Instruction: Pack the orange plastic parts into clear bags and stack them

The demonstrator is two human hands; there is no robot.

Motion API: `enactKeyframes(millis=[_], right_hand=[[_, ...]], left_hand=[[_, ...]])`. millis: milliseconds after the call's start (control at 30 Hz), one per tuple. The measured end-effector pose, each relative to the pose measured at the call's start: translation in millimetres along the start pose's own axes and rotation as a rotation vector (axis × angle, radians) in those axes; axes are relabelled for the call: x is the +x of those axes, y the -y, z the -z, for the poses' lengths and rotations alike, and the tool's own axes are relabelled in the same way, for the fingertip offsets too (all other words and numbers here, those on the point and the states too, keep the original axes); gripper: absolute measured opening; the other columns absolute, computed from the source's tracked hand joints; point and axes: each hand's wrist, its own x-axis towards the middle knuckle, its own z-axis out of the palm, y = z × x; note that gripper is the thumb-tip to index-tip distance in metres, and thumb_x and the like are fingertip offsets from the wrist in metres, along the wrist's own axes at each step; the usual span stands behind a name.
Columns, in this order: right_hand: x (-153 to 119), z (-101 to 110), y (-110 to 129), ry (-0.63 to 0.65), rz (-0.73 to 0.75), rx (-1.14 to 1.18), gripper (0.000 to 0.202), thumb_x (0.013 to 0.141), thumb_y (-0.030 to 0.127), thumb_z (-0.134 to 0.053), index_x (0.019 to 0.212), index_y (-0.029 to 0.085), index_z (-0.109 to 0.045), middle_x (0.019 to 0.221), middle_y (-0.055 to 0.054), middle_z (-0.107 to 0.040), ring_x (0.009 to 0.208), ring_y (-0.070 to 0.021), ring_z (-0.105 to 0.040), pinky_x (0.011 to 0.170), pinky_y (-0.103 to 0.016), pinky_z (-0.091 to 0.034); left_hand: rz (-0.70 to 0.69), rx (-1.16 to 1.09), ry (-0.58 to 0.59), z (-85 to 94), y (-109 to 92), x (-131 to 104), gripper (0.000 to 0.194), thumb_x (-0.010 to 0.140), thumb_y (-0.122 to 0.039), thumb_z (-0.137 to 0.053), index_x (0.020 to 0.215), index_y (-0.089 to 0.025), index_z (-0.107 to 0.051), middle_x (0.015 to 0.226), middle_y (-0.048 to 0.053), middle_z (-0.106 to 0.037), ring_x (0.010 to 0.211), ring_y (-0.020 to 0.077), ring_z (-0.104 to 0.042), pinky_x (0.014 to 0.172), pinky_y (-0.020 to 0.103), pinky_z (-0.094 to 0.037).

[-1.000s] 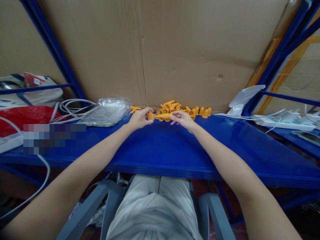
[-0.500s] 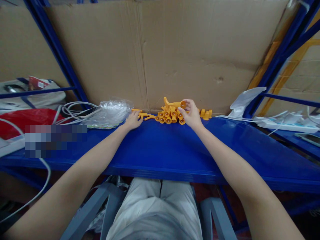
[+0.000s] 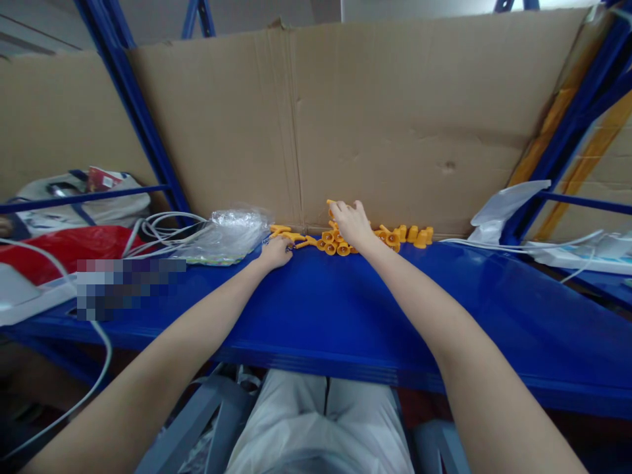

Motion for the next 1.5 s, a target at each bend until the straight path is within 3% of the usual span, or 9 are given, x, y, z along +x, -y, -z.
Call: enactKeyframes(millis=[300,433,600,800,1133,1333,1433,1500], right_hand=[[32.3,6.7,55.9,0.190,0.075,-0.032,0.041,0.093,0.008,-0.030,0.131,0.006,-0.047,0.119,-0.021,-0.062,0.106,-0.0274,-0.061,0.100,-0.043,-0.024],[40.4,-0.7,77.9,0.291,0.112,-0.057,0.042,0.092,0.004,-0.026,0.123,0.005,-0.053,0.116,-0.022,-0.063,0.107,-0.0276,-0.061,0.098,-0.041,-0.026],[40.0,-13.0,93.8,0.375,0.093,-0.043,0.043,0.093,0.004,-0.024,0.118,0.005,-0.059,0.115,-0.023,-0.064,0.107,-0.0275,-0.062,0.097,-0.041,-0.029],[28.3,-22.6,93.4,0.421,0.009,-0.024,0.044,0.094,0.006,-0.024,0.119,0.006,-0.061,0.118,-0.023,-0.063,0.106,-0.0264,-0.063,0.097,-0.042,-0.027],[21.2,-20.5,89.4,0.514,-0.052,-0.001,0.043,0.095,0.007,-0.029,0.122,0.009,-0.063,0.126,-0.023,-0.060,0.113,-0.0286,-0.061,0.095,-0.043,-0.033],[17.6,-23.6,89.0,0.569,-0.064,0.015,0.043,0.091,0.011,-0.037,0.126,0.011,-0.061,0.130,-0.023,-0.059,0.117,-0.0314,-0.058,0.101,-0.052,-0.029],[16.6,-25.7,89.2,0.570,-0.074,0.024,0.048,0.091,0.011,-0.035,0.134,0.009,-0.055,0.134,-0.024,-0.056,0.122,-0.0326,-0.054,0.105,-0.059,-0.023],[14.9,-26.7,88.0,0.570,-0.068,0.033,0.051,0.092,0.012,-0.033,0.140,0.009,-0.048,0.136,-0.023,-0.054,0.127,-0.0336,-0.050,0.107,-0.063,-0.019]], left_hand=[[-0.020,-0.017,-0.067,-1.4,-2.0,0.6,0.036,0.081,-0.020,-0.052,0.111,-0.024,-0.072,0.127,0.012,-0.062,0.116,0.0308,-0.058,0.099,0.050,-0.046],[-0.008,-0.023,-0.065,-0.4,-1.8,0.4,0.036,0.079,-0.017,-0.053,0.109,-0.020,-0.072,0.119,0.014,-0.066,0.112,0.0296,-0.061,0.094,0.041,-0.050],[0.003,0.031,-0.020,9.0,-5.0,-5.2,0.037,0.079,-0.015,-0.054,0.113,-0.017,-0.070,0.116,0.017,-0.067,0.113,0.0310,-0.062,0.094,0.040,-0.049],[0.026,0.136,-0.012,13.1,-10.5,-8.0,0.037,0.081,-0.017,-0.052,0.113,-0.019,-0.069,0.118,0.015,-0.068,0.113,0.0302,-0.062,0.094,0.042,-0.048],[0.065,0.151,-0.050,10.8,-7.6,-8.9,0.041,0.077,-0.022,-0.059,0.117,-0.021,-0.068,0.128,0.017,-0.060,0.119,0.0363,-0.055,0.099,0.052,-0.041],[-0.018,0.164,0.014,13.0,-12.9,-12.5,0.044,0.084,-0.028,-0.051,0.125,-0.019,-0.063,0.139,0.019,-0.052,0.131,0.0396,-0.042,0.104,0.061,-0.031],[-0.066,0.169,0.057,9.5,-14.0,-11.6,0.043,0.087,-0.022,-0.044,0.125,-0.016,-0.063,0.138,0.019,-0.054,0.132,0.0383,-0.042,0.107,0.065,-0.024],[-0.073,0.150,0.022,6.1,-12.3,-9.6,0.041,0.086,-0.017,-0.043,0.120,-0.016,-0.066,0.133,0.019,-0.058,0.129,0.0371,-0.046,0.107,0.065,-0.023]])
